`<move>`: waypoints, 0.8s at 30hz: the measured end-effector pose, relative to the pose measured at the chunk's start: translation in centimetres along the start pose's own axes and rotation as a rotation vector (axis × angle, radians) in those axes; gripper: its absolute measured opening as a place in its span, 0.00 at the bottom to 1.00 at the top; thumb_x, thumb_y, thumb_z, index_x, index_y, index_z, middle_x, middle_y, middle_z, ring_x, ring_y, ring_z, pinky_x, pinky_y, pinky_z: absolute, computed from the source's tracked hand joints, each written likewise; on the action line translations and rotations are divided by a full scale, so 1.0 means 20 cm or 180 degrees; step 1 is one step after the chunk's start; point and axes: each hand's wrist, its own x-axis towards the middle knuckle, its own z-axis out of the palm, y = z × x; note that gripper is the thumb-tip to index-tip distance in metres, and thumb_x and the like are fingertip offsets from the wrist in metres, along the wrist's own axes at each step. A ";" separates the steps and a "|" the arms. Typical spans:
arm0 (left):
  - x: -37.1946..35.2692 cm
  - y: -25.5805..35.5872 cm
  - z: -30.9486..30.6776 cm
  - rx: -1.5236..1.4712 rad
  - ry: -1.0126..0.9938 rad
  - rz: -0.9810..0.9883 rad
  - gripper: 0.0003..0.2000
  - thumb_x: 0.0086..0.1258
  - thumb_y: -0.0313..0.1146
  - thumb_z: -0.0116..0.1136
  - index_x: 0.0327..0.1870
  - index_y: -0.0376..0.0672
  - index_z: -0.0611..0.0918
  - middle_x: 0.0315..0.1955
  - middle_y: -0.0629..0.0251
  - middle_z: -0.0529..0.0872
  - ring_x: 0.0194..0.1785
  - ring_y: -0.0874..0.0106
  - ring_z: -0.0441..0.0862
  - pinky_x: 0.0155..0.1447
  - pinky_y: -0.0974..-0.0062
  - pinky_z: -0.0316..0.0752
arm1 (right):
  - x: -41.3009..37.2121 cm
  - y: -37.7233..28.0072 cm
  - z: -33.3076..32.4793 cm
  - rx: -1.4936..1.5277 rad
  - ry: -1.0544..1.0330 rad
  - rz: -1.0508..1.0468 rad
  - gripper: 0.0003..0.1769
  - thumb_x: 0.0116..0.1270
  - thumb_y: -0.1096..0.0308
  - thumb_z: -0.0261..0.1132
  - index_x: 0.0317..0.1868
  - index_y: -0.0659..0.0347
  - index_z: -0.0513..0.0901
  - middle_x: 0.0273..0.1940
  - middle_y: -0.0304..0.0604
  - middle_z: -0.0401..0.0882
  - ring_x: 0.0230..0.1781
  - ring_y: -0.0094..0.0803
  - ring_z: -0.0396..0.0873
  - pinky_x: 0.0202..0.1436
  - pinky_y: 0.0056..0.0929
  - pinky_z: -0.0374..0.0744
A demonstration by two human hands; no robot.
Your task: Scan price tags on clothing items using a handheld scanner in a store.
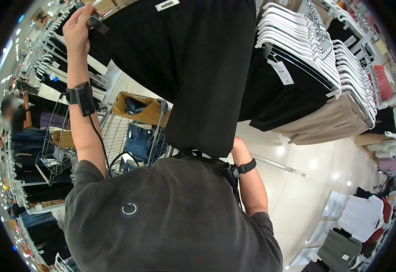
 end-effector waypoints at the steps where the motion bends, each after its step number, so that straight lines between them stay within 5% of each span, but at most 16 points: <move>1: -0.01 0.03 0.02 -0.0050 0.0072 0.0006 0.13 0.74 0.39 0.58 0.34 0.40 0.83 0.23 0.73 0.82 0.22 0.85 0.72 0.27 0.86 0.64 | 0.01 0.00 0.01 -0.0113 -0.0013 -0.0022 0.16 0.67 0.73 0.63 0.54 0.71 0.81 0.50 0.47 0.83 0.45 0.31 0.83 0.48 0.27 0.83; 18: 0.22 -0.07 -0.19 0.0153 0.0271 0.0035 0.09 0.72 0.37 0.60 0.36 0.41 0.86 0.26 0.72 0.84 0.27 0.82 0.78 0.32 0.84 0.70 | -0.06 0.10 -0.10 -0.1656 -0.0335 0.0138 0.17 0.63 0.73 0.67 0.52 0.70 0.83 0.52 0.46 0.83 0.47 0.29 0.81 0.52 0.27 0.81; 21: 0.23 -0.07 -0.21 0.0355 0.0320 0.0127 0.09 0.72 0.36 0.60 0.38 0.41 0.86 0.26 0.72 0.84 0.28 0.82 0.78 0.33 0.83 0.70 | -0.10 0.12 -0.17 -0.0101 -0.0124 0.1027 0.19 0.61 0.73 0.70 0.53 0.70 0.83 0.53 0.46 0.83 0.48 0.28 0.80 0.53 0.27 0.80; 24: 0.22 -0.06 -0.19 0.0489 0.0351 0.0272 0.09 0.73 0.36 0.59 0.38 0.41 0.86 0.26 0.72 0.84 0.29 0.82 0.78 0.34 0.83 0.70 | -0.12 0.14 -0.22 0.0070 0.0128 0.1512 0.21 0.59 0.75 0.70 0.54 0.70 0.82 0.53 0.45 0.82 0.49 0.28 0.80 0.54 0.27 0.79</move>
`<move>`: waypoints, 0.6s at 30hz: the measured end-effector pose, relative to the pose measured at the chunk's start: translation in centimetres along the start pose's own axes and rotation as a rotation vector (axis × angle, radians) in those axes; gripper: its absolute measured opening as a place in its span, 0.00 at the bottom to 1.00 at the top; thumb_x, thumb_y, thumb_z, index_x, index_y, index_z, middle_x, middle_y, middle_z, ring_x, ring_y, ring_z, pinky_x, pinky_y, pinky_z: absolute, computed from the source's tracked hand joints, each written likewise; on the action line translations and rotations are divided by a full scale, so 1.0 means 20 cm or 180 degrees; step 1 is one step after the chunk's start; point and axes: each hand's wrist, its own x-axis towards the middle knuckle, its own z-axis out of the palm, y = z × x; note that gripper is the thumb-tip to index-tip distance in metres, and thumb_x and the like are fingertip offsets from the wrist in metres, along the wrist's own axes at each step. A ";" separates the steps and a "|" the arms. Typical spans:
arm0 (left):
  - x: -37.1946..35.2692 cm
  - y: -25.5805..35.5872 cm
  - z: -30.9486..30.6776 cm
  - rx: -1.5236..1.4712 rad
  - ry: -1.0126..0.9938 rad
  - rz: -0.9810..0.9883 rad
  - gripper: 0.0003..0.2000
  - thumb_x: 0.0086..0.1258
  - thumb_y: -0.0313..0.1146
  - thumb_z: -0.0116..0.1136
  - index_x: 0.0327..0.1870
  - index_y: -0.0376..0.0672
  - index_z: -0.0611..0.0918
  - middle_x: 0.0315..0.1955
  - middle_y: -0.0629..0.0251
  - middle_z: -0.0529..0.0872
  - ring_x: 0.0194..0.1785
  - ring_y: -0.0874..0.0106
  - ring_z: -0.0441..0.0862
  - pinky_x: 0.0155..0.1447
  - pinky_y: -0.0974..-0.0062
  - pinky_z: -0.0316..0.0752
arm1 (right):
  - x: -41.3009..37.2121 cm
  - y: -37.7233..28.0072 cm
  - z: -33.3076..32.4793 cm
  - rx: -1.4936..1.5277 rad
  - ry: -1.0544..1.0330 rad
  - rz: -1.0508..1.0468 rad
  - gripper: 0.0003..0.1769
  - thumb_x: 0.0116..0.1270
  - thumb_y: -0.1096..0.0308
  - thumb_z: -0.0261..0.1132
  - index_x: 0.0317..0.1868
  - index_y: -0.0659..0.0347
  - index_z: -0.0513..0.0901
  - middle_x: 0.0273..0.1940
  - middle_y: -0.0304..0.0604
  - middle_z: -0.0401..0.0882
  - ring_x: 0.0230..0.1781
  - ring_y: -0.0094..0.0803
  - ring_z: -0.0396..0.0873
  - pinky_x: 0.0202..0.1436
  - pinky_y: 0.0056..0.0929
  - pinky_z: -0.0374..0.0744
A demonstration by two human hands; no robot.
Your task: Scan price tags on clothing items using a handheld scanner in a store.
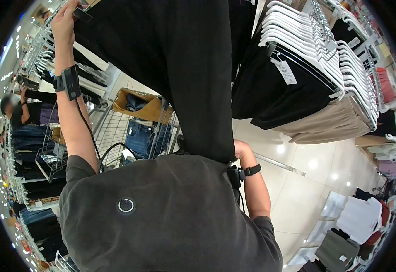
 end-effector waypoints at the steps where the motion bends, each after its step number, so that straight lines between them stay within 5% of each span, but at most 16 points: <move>1: -0.01 0.02 0.01 0.0007 -0.0016 -0.0001 0.09 0.73 0.36 0.59 0.38 0.41 0.86 0.27 0.72 0.84 0.29 0.82 0.79 0.34 0.83 0.71 | 0.00 0.01 0.00 -0.0168 -0.0060 -0.0122 0.21 0.60 0.74 0.71 0.54 0.70 0.82 0.53 0.45 0.82 0.49 0.28 0.80 0.54 0.27 0.79; 6: 0.01 -0.01 -0.03 -0.0146 -0.0043 -0.0159 0.09 0.73 0.35 0.59 0.37 0.41 0.85 0.27 0.71 0.84 0.29 0.80 0.80 0.33 0.83 0.71 | 0.01 0.03 0.02 -0.1280 -0.0086 -0.0661 0.23 0.57 0.74 0.73 0.55 0.69 0.82 0.54 0.45 0.82 0.50 0.29 0.80 0.56 0.28 0.79; 9: 0.02 0.01 -0.02 -0.0414 -0.0093 -0.0065 0.08 0.73 0.35 0.58 0.36 0.41 0.85 0.25 0.71 0.84 0.28 0.80 0.80 0.31 0.83 0.72 | 0.04 0.11 -0.04 -0.1143 -0.0145 -0.1020 0.26 0.55 0.73 0.75 0.56 0.69 0.82 0.55 0.44 0.81 0.51 0.29 0.79 0.57 0.28 0.78; 18: 0.02 0.05 0.01 -0.0303 0.0009 -0.0045 0.08 0.73 0.33 0.58 0.34 0.41 0.84 0.23 0.70 0.84 0.25 0.81 0.79 0.30 0.83 0.71 | 0.00 0.08 0.09 -0.0613 0.0166 -0.0050 0.28 0.53 0.73 0.75 0.56 0.71 0.81 0.57 0.47 0.80 0.53 0.29 0.78 0.58 0.28 0.77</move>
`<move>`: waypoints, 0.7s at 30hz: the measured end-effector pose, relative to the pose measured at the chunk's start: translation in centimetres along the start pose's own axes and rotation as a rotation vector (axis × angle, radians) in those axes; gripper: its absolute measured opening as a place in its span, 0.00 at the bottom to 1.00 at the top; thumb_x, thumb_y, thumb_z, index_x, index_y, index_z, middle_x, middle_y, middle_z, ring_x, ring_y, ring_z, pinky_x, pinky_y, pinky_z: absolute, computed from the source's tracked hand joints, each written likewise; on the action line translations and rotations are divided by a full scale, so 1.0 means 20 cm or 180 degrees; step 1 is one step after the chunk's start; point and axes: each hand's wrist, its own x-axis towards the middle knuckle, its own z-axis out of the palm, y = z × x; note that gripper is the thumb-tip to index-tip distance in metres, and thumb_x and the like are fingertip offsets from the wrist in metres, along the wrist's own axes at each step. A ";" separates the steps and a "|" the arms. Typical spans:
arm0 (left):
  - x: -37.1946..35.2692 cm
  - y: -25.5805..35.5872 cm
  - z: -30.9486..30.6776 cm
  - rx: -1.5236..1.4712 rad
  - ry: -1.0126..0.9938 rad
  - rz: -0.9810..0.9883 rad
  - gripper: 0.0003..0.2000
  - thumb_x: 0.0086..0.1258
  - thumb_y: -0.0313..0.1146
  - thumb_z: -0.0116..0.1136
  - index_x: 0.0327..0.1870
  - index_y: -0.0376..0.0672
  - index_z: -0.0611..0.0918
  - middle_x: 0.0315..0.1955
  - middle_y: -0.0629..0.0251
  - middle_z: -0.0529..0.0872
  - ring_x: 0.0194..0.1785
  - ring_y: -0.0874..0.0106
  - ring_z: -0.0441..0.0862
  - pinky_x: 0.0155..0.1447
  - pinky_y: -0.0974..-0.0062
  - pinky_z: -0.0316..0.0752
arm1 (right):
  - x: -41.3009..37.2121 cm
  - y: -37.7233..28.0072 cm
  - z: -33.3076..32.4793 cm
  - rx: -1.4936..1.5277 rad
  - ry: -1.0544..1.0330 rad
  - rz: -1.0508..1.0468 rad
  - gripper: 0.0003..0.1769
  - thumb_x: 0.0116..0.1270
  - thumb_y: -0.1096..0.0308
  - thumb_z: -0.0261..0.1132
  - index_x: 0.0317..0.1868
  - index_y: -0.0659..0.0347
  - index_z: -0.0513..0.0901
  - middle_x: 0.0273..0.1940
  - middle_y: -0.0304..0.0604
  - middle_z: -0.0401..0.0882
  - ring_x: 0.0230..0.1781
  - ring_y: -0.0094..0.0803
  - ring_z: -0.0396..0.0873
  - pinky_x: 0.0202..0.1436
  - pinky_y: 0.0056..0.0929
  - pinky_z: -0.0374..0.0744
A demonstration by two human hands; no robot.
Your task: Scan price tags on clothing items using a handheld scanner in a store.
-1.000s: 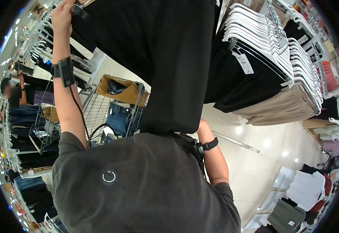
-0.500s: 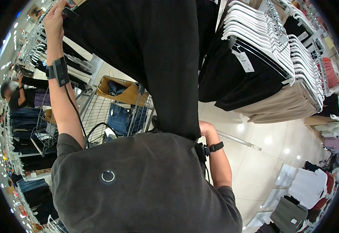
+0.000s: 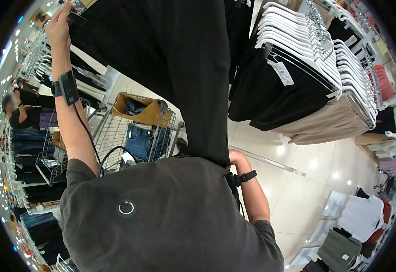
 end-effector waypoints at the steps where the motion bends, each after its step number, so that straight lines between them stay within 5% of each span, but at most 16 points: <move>1: 0.00 0.00 0.00 0.0007 -0.0022 0.0049 0.08 0.73 0.33 0.58 0.34 0.41 0.84 0.23 0.71 0.84 0.25 0.81 0.79 0.29 0.84 0.71 | 0.01 0.01 0.00 -0.0008 -0.0001 -0.0039 0.27 0.53 0.74 0.75 0.55 0.70 0.82 0.56 0.47 0.80 0.52 0.29 0.79 0.57 0.28 0.78; 3: 0.01 -0.01 0.00 0.0138 -0.0012 0.0079 0.08 0.73 0.33 0.57 0.33 0.41 0.84 0.23 0.71 0.84 0.25 0.81 0.79 0.29 0.84 0.71 | 0.03 0.06 -0.02 -0.0046 -0.0051 -0.0381 0.24 0.51 0.74 0.75 0.51 0.68 0.85 0.49 0.45 0.84 0.47 0.28 0.81 0.50 0.28 0.81; 8: 0.06 -0.09 -0.06 0.0374 -0.0020 0.0055 0.08 0.72 0.33 0.57 0.33 0.41 0.84 0.22 0.70 0.84 0.25 0.80 0.79 0.30 0.82 0.72 | 0.05 0.05 -0.03 -0.0657 -0.0036 -0.0667 0.26 0.47 0.74 0.77 0.50 0.68 0.85 0.51 0.46 0.84 0.50 0.29 0.80 0.53 0.28 0.79; 12: 0.10 -0.16 -0.10 -0.0373 -0.0135 -0.0196 0.13 0.71 0.35 0.64 0.44 0.31 0.85 0.36 0.61 0.88 0.39 0.71 0.87 0.46 0.79 0.80 | 0.02 0.00 -0.05 -0.1253 -0.0084 -0.0747 0.32 0.48 0.69 0.80 0.56 0.67 0.82 0.59 0.46 0.79 0.57 0.31 0.77 0.63 0.30 0.75; 15: 0.09 -0.17 -0.08 -0.0407 -0.0069 -0.0248 0.13 0.70 0.35 0.64 0.43 0.30 0.85 0.37 0.61 0.87 0.40 0.70 0.87 0.47 0.78 0.80 | 0.05 0.02 -0.09 -0.1262 0.0079 -0.0305 0.31 0.49 0.69 0.79 0.56 0.66 0.82 0.58 0.46 0.81 0.56 0.31 0.78 0.62 0.30 0.75; 17: 0.08 -0.16 -0.07 -0.0390 -0.0044 -0.0303 0.13 0.70 0.35 0.64 0.42 0.30 0.85 0.37 0.61 0.88 0.39 0.70 0.87 0.47 0.78 0.80 | 0.06 0.05 -0.10 -0.1049 0.0218 -0.0547 0.31 0.49 0.70 0.79 0.56 0.66 0.82 0.57 0.45 0.81 0.55 0.31 0.79 0.61 0.30 0.76; 20: 0.12 -0.23 -0.14 -0.0148 -0.0235 -0.0353 0.19 0.71 0.41 0.63 0.52 0.32 0.82 0.45 0.62 0.87 0.43 0.72 0.86 0.47 0.81 0.80 | 0.05 0.05 -0.10 -0.0479 0.0283 -0.0881 0.28 0.53 0.72 0.76 0.56 0.67 0.82 0.54 0.44 0.82 0.52 0.30 0.80 0.58 0.29 0.78; 21: 0.08 -0.15 -0.09 -0.0087 -0.0125 -0.0281 0.14 0.71 0.38 0.61 0.46 0.35 0.83 0.37 0.64 0.86 0.37 0.75 0.84 0.42 0.81 0.78 | 0.04 0.03 -0.09 -0.0245 0.0284 -0.0984 0.26 0.54 0.73 0.75 0.55 0.68 0.82 0.53 0.44 0.82 0.51 0.29 0.80 0.57 0.28 0.79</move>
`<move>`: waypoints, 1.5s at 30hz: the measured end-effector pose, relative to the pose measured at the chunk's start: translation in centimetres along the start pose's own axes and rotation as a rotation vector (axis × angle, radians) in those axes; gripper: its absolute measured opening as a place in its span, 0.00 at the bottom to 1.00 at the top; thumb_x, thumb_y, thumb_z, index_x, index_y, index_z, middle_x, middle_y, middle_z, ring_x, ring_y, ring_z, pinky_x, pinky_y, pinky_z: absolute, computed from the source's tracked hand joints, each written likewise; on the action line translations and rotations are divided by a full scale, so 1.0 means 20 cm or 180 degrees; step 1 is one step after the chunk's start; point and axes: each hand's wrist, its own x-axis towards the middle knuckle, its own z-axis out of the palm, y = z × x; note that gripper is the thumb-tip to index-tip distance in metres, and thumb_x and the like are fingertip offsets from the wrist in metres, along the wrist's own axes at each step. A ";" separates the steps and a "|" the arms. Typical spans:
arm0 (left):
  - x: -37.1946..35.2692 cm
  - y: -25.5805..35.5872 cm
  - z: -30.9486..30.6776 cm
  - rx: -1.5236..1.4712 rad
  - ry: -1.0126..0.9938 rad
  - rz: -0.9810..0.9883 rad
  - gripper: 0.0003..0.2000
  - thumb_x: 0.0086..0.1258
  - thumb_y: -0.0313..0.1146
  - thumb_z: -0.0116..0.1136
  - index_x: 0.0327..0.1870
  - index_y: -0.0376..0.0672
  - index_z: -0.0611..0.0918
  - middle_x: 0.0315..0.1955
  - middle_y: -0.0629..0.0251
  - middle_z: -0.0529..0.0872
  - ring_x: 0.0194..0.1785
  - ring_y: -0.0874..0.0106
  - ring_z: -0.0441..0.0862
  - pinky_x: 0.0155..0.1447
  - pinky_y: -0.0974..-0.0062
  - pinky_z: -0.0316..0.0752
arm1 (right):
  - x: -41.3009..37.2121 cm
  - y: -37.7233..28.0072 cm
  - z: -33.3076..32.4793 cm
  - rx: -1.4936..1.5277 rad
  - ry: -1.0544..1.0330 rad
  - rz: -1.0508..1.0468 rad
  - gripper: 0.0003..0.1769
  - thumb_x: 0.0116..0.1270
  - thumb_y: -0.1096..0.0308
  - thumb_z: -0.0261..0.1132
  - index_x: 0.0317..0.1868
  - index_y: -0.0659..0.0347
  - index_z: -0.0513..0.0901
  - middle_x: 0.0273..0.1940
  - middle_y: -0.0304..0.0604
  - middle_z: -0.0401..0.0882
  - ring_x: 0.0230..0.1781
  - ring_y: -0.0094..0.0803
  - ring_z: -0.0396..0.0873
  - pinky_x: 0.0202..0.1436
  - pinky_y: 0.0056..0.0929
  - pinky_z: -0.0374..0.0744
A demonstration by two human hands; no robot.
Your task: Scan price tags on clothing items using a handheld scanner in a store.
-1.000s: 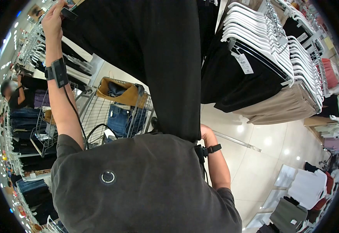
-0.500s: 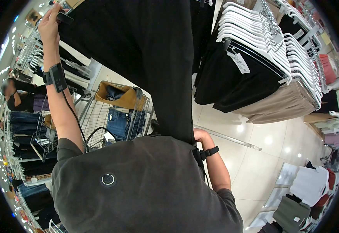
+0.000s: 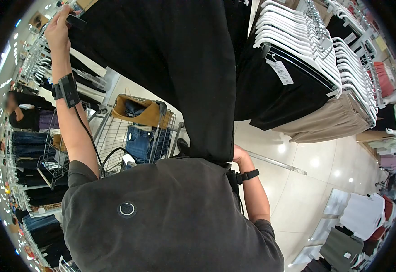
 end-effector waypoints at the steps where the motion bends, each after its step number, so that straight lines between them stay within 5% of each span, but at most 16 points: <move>1: -0.06 0.08 0.08 0.0056 0.0111 0.0072 0.10 0.71 0.36 0.60 0.39 0.37 0.83 0.30 0.66 0.85 0.32 0.77 0.82 0.37 0.81 0.76 | 0.00 -0.01 0.00 0.0287 -0.0027 -0.0040 0.24 0.56 0.74 0.73 0.55 0.68 0.82 0.53 0.43 0.83 0.50 0.28 0.80 0.56 0.27 0.79; 2: -0.10 0.13 0.13 0.0111 0.0222 0.0148 0.09 0.72 0.34 0.58 0.32 0.40 0.84 0.22 0.69 0.84 0.26 0.79 0.80 0.32 0.81 0.73 | 0.00 -0.03 0.01 0.0573 -0.0052 -0.0084 0.22 0.58 0.76 0.72 0.54 0.68 0.82 0.52 0.43 0.83 0.49 0.27 0.80 0.54 0.26 0.80; 7: -0.08 0.12 0.11 0.0223 0.0331 0.0128 0.10 0.71 0.35 0.59 0.36 0.38 0.85 0.26 0.65 0.85 0.29 0.78 0.81 0.34 0.80 0.74 | 0.00 -0.10 0.05 0.1575 -0.0339 -0.0120 0.16 0.68 0.72 0.63 0.54 0.69 0.81 0.53 0.46 0.82 0.49 0.30 0.82 0.53 0.27 0.82; 13: -0.04 0.14 0.14 0.0810 0.0692 0.0191 0.14 0.70 0.37 0.60 0.45 0.34 0.86 0.34 0.66 0.87 0.35 0.80 0.79 0.40 0.80 0.71 | 0.02 -0.25 0.20 0.2956 -0.0150 -0.0375 0.27 0.77 0.54 0.51 0.67 0.65 0.71 0.63 0.48 0.75 0.60 0.39 0.77 0.65 0.35 0.76; 16: -0.03 0.12 0.15 0.0993 0.0559 0.0387 0.13 0.70 0.36 0.61 0.43 0.35 0.86 0.32 0.68 0.86 0.34 0.80 0.78 0.39 0.79 0.71 | 0.06 -0.43 0.26 0.3399 -0.0964 -0.0896 0.29 0.79 0.51 0.46 0.70 0.63 0.68 0.67 0.46 0.71 0.65 0.40 0.72 0.70 0.36 0.70; 18: -0.05 0.12 0.17 0.0809 0.0494 0.0339 0.11 0.69 0.36 0.61 0.40 0.36 0.87 0.30 0.70 0.85 0.32 0.81 0.77 0.37 0.79 0.70 | 0.10 -0.48 0.28 0.1570 -0.0334 -0.1941 0.29 0.79 0.51 0.46 0.70 0.62 0.67 0.68 0.46 0.70 0.66 0.40 0.71 0.71 0.37 0.69; 21: -0.03 0.05 0.16 0.0789 0.0457 0.0576 0.11 0.70 0.37 0.61 0.34 0.38 0.86 0.25 0.73 0.83 0.30 0.81 0.75 0.35 0.79 0.68 | 0.16 -0.58 0.27 -0.0176 0.0512 -0.2501 0.30 0.78 0.50 0.46 0.71 0.61 0.65 0.70 0.46 0.67 0.68 0.41 0.68 0.73 0.39 0.66; 23: -0.08 0.06 0.19 0.0767 0.0481 0.0501 0.11 0.70 0.37 0.61 0.32 0.39 0.85 0.24 0.74 0.81 0.29 0.82 0.74 0.34 0.80 0.67 | 0.19 -0.68 0.28 0.0631 -0.0125 -0.2474 0.31 0.78 0.50 0.46 0.72 0.61 0.64 0.71 0.47 0.65 0.69 0.42 0.67 0.74 0.40 0.65; 25: -0.10 0.07 0.18 0.0774 0.0494 0.0445 0.11 0.71 0.37 0.62 0.31 0.40 0.85 0.24 0.75 0.81 0.28 0.82 0.73 0.34 0.81 0.66 | 0.19 -0.84 0.35 0.3023 -0.1931 -0.2061 0.31 0.78 0.50 0.46 0.72 0.61 0.64 0.71 0.48 0.65 0.70 0.43 0.66 0.74 0.41 0.65; 32: -0.08 -0.03 0.13 0.0605 0.0557 0.0492 0.10 0.70 0.38 0.64 0.34 0.40 0.86 0.25 0.76 0.81 0.28 0.84 0.72 0.32 0.83 0.64 | 0.23 -0.80 0.43 0.2512 -0.1579 -0.1945 0.26 0.73 0.64 0.58 0.67 0.66 0.70 0.64 0.49 0.75 0.61 0.39 0.77 0.64 0.37 0.76; 36: -0.10 0.00 0.15 0.0448 0.0521 0.0299 0.10 0.70 0.38 0.65 0.36 0.39 0.87 0.26 0.75 0.82 0.30 0.84 0.74 0.33 0.83 0.66 | 0.20 -0.86 0.50 0.2283 -0.2241 -0.2121 0.37 0.73 0.43 0.51 0.72 0.62 0.64 0.70 0.46 0.66 0.68 0.41 0.69 0.73 0.40 0.66; 39: -0.11 0.00 0.16 0.0516 0.0545 0.0269 0.11 0.69 0.38 0.65 0.37 0.38 0.87 0.27 0.75 0.83 0.31 0.84 0.74 0.35 0.83 0.67 | 0.18 -0.86 0.52 0.1923 -0.1807 -0.2106 0.52 0.64 0.23 0.47 0.74 0.57 0.62 0.73 0.45 0.62 0.72 0.42 0.64 0.76 0.42 0.61; 44: -0.13 0.01 0.18 0.0812 0.0622 0.0368 0.12 0.70 0.39 0.65 0.35 0.37 0.86 0.26 0.74 0.82 0.29 0.83 0.73 0.35 0.82 0.66 | 0.10 -1.00 0.64 0.3319 -0.2087 -0.1417 0.46 0.68 0.33 0.56 0.74 0.59 0.62 0.72 0.45 0.63 0.71 0.38 0.64 0.74 0.36 0.63; 45: -0.13 0.00 0.18 0.0940 0.0632 0.0391 0.12 0.70 0.39 0.65 0.34 0.37 0.86 0.26 0.74 0.82 0.29 0.83 0.73 0.35 0.82 0.66 | 0.11 -0.95 0.65 0.1754 -0.1133 -0.1841 0.43 0.69 0.37 0.57 0.73 0.60 0.63 0.71 0.46 0.65 0.69 0.36 0.66 0.73 0.34 0.64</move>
